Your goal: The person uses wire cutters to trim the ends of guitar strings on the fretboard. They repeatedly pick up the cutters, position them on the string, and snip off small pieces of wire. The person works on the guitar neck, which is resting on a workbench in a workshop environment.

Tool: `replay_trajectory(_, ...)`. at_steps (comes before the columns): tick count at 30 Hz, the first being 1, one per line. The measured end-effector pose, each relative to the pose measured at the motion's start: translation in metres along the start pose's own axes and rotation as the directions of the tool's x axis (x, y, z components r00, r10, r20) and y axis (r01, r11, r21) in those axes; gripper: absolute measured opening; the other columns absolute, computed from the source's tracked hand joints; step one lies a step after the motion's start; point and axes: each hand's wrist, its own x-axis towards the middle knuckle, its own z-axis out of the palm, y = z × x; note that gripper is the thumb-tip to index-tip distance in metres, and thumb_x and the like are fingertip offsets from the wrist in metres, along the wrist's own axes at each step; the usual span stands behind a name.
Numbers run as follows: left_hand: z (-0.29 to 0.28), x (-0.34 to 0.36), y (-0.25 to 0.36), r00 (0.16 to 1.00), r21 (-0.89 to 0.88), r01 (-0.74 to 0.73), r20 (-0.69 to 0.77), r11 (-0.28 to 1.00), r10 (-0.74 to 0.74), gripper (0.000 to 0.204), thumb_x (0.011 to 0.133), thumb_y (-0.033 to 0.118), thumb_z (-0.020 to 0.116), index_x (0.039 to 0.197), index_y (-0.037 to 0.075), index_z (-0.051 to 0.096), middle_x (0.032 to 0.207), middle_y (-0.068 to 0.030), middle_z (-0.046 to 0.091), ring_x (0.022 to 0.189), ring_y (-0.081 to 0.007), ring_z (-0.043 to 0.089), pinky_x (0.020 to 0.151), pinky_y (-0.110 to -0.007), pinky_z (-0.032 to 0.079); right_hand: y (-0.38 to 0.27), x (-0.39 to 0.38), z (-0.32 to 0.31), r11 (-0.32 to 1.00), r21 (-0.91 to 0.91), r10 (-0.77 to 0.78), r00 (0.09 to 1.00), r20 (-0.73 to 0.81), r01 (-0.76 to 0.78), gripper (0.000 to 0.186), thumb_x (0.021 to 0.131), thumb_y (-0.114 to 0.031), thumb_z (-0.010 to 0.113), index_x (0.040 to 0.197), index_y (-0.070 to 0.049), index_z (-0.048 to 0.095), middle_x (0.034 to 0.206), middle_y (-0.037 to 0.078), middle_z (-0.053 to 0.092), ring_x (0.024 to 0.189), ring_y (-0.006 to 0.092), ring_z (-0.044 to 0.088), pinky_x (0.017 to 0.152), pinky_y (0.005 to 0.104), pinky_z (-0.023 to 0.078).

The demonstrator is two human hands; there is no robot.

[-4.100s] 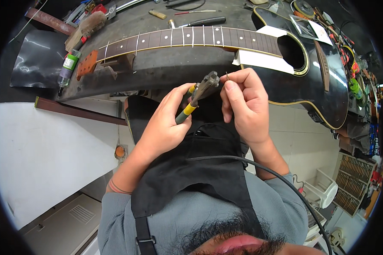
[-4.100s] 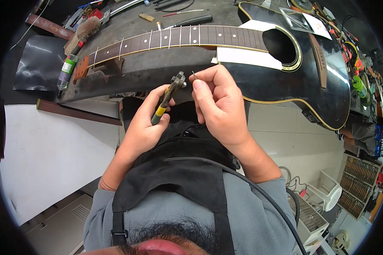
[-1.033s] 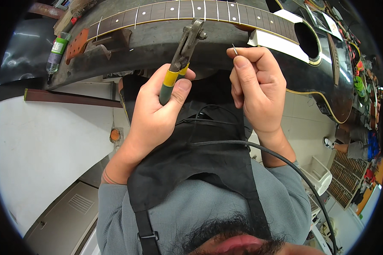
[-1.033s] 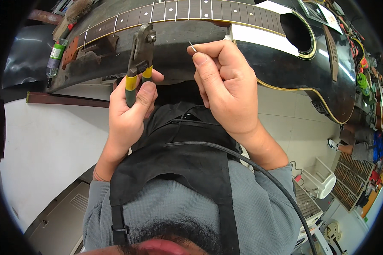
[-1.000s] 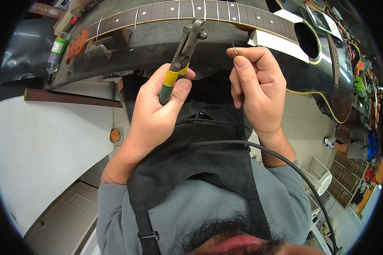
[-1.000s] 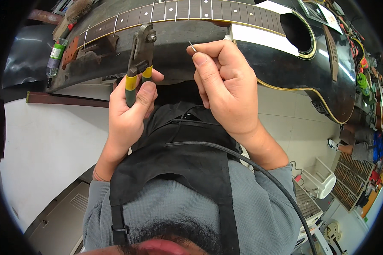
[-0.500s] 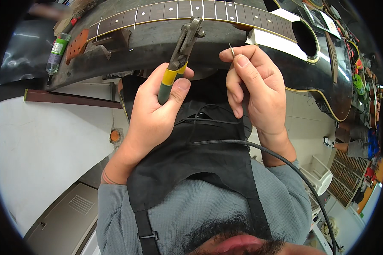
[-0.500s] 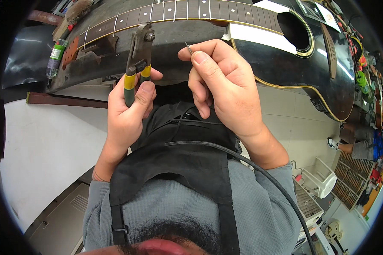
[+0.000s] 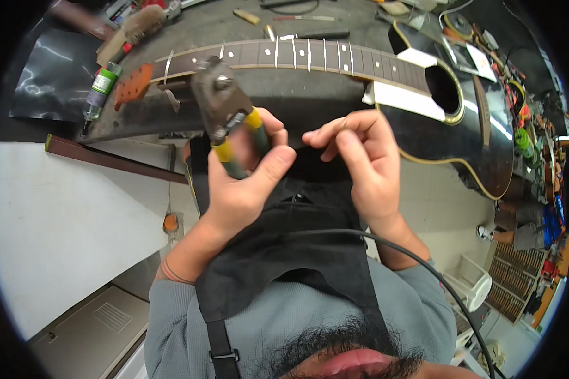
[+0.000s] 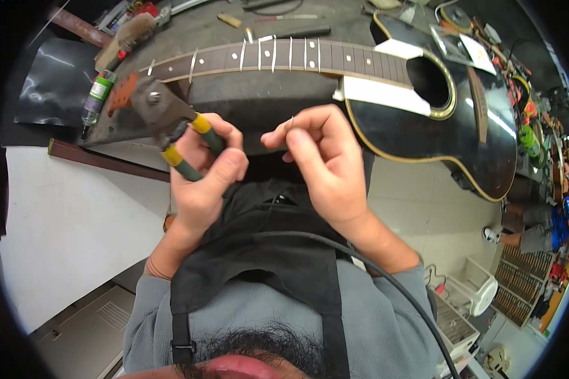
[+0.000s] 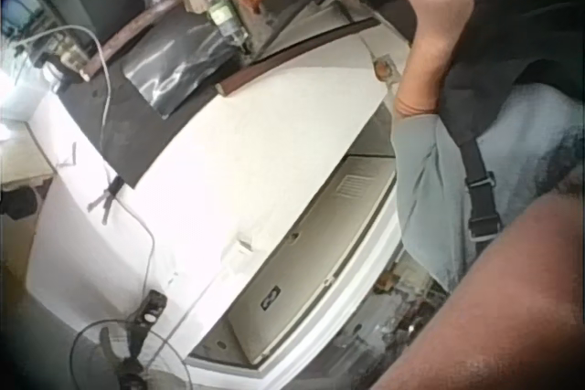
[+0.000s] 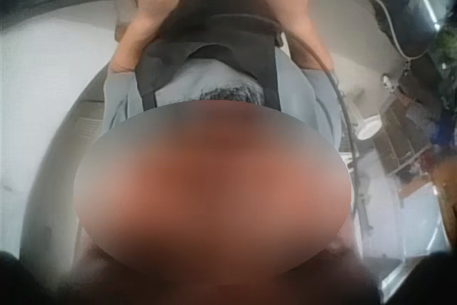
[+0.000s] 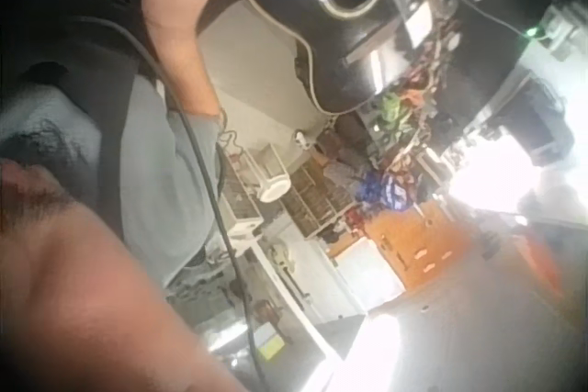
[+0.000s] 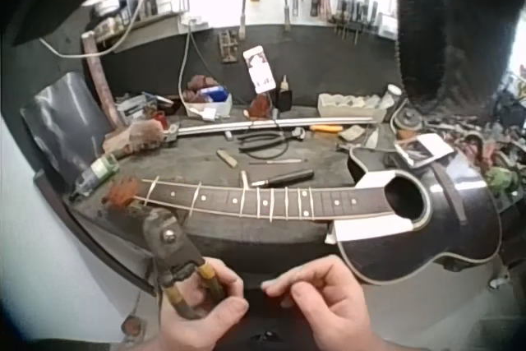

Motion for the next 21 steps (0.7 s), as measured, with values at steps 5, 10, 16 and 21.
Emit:
replay_trajectory(5, 0.014, 0.018, -0.008, 0.996, 0.093, -0.018, 0.089, 0.995, 0.010, 0.029, 0.100, -0.002, 0.078, 0.125, -0.001, 0.064, 0.109, -0.0051, 0.072, 0.097, -0.0102, 0.068, 0.088, -0.027, 0.056, 0.012, 0.002, -0.001, 0.990, 0.137, -0.037, 0.991, 0.126, 0.019, 0.008, 0.109, -0.006, 0.067, 0.116, -0.003, 0.065, 0.131, 0.007, 0.057, 0.117, 0.0118, 0.061, 0.106, 0.0309, 0.049)
replay_trajectory(10, 0.023, 0.029, -0.004, 0.992, 0.120, -0.006, 0.129, 0.993, -0.009, 0.035, 0.098, 0.000, 0.083, 0.127, 0.001, 0.064, 0.108, -0.0035, 0.073, 0.098, -0.0088, 0.069, 0.085, -0.026, 0.057, 0.002, 0.003, -0.001, 0.958, 0.282, 0.037, 0.996, 0.083, -0.059, 0.007, 0.108, -0.006, 0.069, 0.113, -0.003, 0.066, 0.129, 0.005, 0.058, 0.117, 0.0129, 0.062, 0.107, 0.0322, 0.050)
replay_trajectory(16, 0.027, 0.038, 0.017, 0.965, -0.282, 0.202, 0.218, 0.938, -0.143, 0.042, 0.097, 0.007, 0.083, 0.131, 0.005, 0.058, 0.098, -0.0060, 0.069, 0.082, -0.0124, 0.065, 0.066, -0.026, 0.052, -0.014, 0.005, -0.018, 0.876, -0.283, -0.322, 0.911, 0.257, 0.389, 0.069, 0.093, -0.011, 0.081, 0.155, -0.002, 0.051, 0.137, 0.014, 0.061, 0.124, 0.0240, 0.062, 0.102, 0.0396, 0.053)
replay_trajectory(21, 0.020, 0.041, 0.026, 0.934, -0.381, 0.292, 0.313, 0.877, -0.175, 0.044, 0.094, 0.008, 0.083, 0.129, 0.006, 0.056, 0.096, -0.0087, 0.068, 0.078, -0.0139, 0.064, 0.061, -0.028, 0.050, -0.034, 0.005, -0.018, 0.687, -0.491, -0.373, 0.840, 0.395, 0.536, 0.076, 0.084, -0.009, 0.088, 0.152, -0.002, 0.057, 0.140, 0.018, 0.062, 0.124, 0.0291, 0.063, 0.099, 0.0404, 0.055)
